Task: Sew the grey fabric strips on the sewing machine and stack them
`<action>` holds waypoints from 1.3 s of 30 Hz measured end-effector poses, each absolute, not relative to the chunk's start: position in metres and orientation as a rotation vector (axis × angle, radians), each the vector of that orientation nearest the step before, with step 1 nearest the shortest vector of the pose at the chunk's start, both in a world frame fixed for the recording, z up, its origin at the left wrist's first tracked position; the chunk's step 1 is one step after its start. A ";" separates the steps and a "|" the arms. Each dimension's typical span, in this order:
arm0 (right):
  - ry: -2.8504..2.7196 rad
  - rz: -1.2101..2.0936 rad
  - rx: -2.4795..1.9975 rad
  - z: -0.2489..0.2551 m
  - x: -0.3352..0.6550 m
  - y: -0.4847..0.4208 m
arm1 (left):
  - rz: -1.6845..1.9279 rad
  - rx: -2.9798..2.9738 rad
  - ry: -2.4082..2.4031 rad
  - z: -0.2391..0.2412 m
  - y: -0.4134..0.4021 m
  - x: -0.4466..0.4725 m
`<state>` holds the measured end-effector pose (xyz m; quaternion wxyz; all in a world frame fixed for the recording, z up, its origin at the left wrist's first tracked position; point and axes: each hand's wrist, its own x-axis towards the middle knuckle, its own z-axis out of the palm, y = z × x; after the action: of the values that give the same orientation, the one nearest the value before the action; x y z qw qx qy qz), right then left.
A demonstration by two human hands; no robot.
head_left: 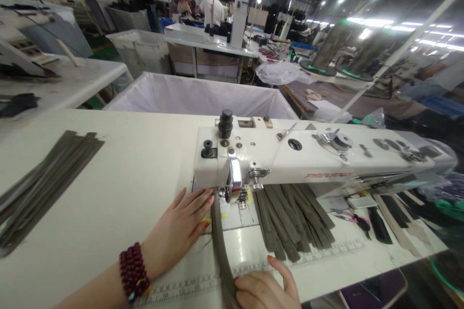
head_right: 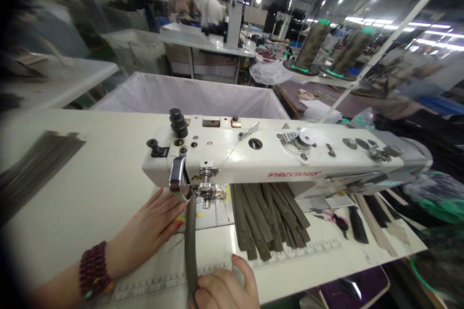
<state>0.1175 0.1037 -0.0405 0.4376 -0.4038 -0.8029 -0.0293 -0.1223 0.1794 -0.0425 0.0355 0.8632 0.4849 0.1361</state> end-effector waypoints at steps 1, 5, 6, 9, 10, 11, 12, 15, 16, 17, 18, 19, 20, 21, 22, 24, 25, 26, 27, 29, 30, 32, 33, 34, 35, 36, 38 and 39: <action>-1.944 -0.081 -0.997 -0.039 0.114 0.108 | 0.405 2.643 1.490 -0.041 0.181 -0.122; -1.984 -0.046 -0.961 -0.025 0.110 0.124 | 0.331 2.621 1.487 -0.037 0.185 -0.120; -2.015 -0.041 -0.943 -0.021 0.111 0.126 | 0.318 2.626 1.489 -0.037 0.186 -0.120; -2.082 -0.029 -0.907 -0.014 0.115 0.134 | 0.316 2.648 1.497 -0.039 0.188 -0.120; -2.100 -0.022 -0.906 -0.013 0.115 0.136 | 0.328 2.657 1.498 -0.040 0.188 -0.120; -2.118 -0.019 -0.906 -0.012 0.115 0.138 | 0.343 2.665 1.498 -0.041 0.189 -0.120; -2.139 -0.019 -0.909 -0.012 0.115 0.141 | 0.357 2.674 1.498 -0.042 0.189 -0.121; -2.205 -0.018 -0.938 -0.013 0.113 0.147 | 0.363 2.692 1.492 -0.044 0.191 -0.122; -2.227 -0.013 -0.949 -0.015 0.113 0.149 | 0.351 2.694 1.489 -0.044 0.191 -0.123; -2.256 -0.006 -0.959 -0.016 0.113 0.152 | 0.338 2.696 1.485 -0.044 0.192 -0.123; -2.290 0.004 -0.968 -0.017 0.113 0.154 | 0.325 2.696 1.480 -0.044 0.192 -0.124; -2.328 0.009 -0.975 -0.018 0.114 0.156 | 0.314 2.694 1.478 -0.044 0.193 -0.124; -2.366 0.004 -0.976 -0.018 0.114 0.158 | 0.305 2.691 1.475 -0.044 0.194 -0.125; -2.401 -0.008 -0.972 -0.018 0.114 0.161 | 0.299 2.687 1.474 -0.044 0.194 -0.125; -2.435 -0.028 -0.961 -0.017 0.114 0.164 | 0.291 2.682 1.472 -0.045 0.195 -0.125; -2.484 -0.076 -0.925 -0.014 0.112 0.170 | 0.277 2.668 1.473 -0.045 0.196 -0.126; -2.505 -0.094 -0.908 -0.013 0.111 0.174 | 0.274 2.661 1.473 -0.044 0.196 -0.126; -2.525 -0.106 -0.893 -0.012 0.109 0.177 | 0.273 2.654 1.473 -0.044 0.196 -0.126; -2.541 -0.119 -0.879 -0.012 0.107 0.180 | 0.274 2.647 1.473 -0.044 0.197 -0.126; -2.558 -0.154 -0.858 -0.014 0.102 0.186 | 0.273 2.632 1.473 -0.042 0.197 -0.126; -2.567 -0.172 -0.852 -0.016 0.100 0.189 | 0.271 2.626 1.473 -0.041 0.197 -0.126; -2.590 -0.210 -0.852 -0.021 0.096 0.194 | 0.262 2.621 1.473 -0.040 0.197 -0.125; -2.611 -0.232 -0.859 -0.023 0.094 0.196 | 0.257 2.619 1.472 -0.039 0.197 -0.125; -2.638 -0.257 -0.866 -0.024 0.092 0.198 | 0.250 2.618 1.471 -0.038 0.198 -0.124; -2.668 -0.283 -0.871 -0.025 0.091 0.201 | 0.244 2.616 1.469 -0.037 0.198 -0.124; -2.695 -0.308 -0.874 -0.026 0.089 0.203 | 0.240 2.613 1.468 -0.037 0.198 -0.123; -2.732 -0.350 -0.876 -0.026 0.085 0.208 | 0.232 2.609 1.464 -0.037 0.198 -0.123; -2.739 -0.366 -0.879 -0.026 0.083 0.210 | 0.228 2.608 1.462 -0.037 0.198 -0.124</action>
<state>0.0835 0.2103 -0.0262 0.1206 -0.3010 -0.9376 -0.1253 -0.1237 0.1979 -0.0368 0.0714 0.8676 0.4862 0.0758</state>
